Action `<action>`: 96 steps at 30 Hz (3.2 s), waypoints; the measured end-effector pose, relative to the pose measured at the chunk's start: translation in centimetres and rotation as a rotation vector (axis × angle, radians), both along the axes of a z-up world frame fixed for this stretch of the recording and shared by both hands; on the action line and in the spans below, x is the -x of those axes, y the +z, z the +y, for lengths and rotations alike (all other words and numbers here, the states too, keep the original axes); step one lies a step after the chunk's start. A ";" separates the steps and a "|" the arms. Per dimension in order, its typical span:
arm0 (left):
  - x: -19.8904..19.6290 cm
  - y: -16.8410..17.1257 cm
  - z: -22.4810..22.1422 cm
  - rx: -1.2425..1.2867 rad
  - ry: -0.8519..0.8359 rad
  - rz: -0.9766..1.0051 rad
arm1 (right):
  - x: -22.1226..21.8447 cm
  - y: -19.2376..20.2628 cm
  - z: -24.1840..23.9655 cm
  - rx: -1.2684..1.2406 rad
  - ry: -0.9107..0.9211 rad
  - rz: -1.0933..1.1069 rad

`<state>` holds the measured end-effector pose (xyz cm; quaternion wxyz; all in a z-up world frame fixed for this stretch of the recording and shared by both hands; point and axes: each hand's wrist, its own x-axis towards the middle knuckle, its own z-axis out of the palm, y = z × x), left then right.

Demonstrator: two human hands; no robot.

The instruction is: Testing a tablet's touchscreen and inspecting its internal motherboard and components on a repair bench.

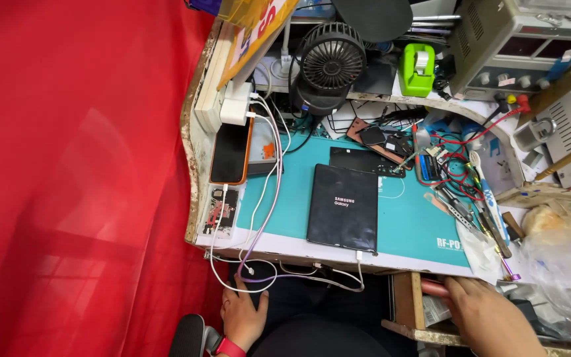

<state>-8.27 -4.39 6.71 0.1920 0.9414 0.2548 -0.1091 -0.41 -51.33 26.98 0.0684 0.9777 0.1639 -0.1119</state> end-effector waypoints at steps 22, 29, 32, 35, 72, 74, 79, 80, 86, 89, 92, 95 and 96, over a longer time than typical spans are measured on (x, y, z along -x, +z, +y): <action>-0.9 17.5 -1.3 0.622 -0.522 -0.079 | -1.2 2.4 24.0 -0.753 0.708 0.581; -0.6 10.9 2.1 0.244 -0.450 0.118 | -3.1 -0.5 23.1 -0.499 0.558 0.852; -0.6 7.0 0.8 0.142 -0.539 0.030 | -2.7 -1.8 23.2 -0.502 0.540 0.826; 0.0 4.4 -0.5 0.120 -0.374 -0.058 | -1.3 -4.0 23.0 -0.495 0.578 0.767; 1.1 -0.7 -1.1 0.121 -0.223 -0.564 | -5.4 -0.2 22.7 -0.276 0.547 0.969; 0.8 1.3 -1.8 0.139 -0.219 -0.550 | -5.0 -0.7 22.6 -0.266 0.562 0.973; 0.4 2.4 -2.5 0.154 -0.187 -0.612 | -5.3 0.0 22.4 -0.272 0.570 1.003; 0.3 2.7 -2.6 0.148 -0.185 -0.616 | -5.2 -0.2 22.3 -0.272 0.577 0.999; 0.4 2.5 -2.5 0.143 -0.181 -0.594 | -5.2 -0.4 22.4 -0.294 0.589 1.006; 0.3 2.9 -2.6 0.147 -0.182 -0.625 | -5.2 -0.5 22.5 -0.289 0.590 0.999; 0.5 2.0 -2.2 0.150 -0.185 -0.592 | -5.1 -0.8 22.5 -0.286 0.597 0.999; 0.7 1.4 -2.1 0.139 -0.201 -0.612 | -5.0 -1.0 22.5 -0.313 0.610 0.977; 0.7 1.4 -2.1 0.137 -0.194 -0.601 | -5.0 -0.8 22.5 -0.306 0.598 0.987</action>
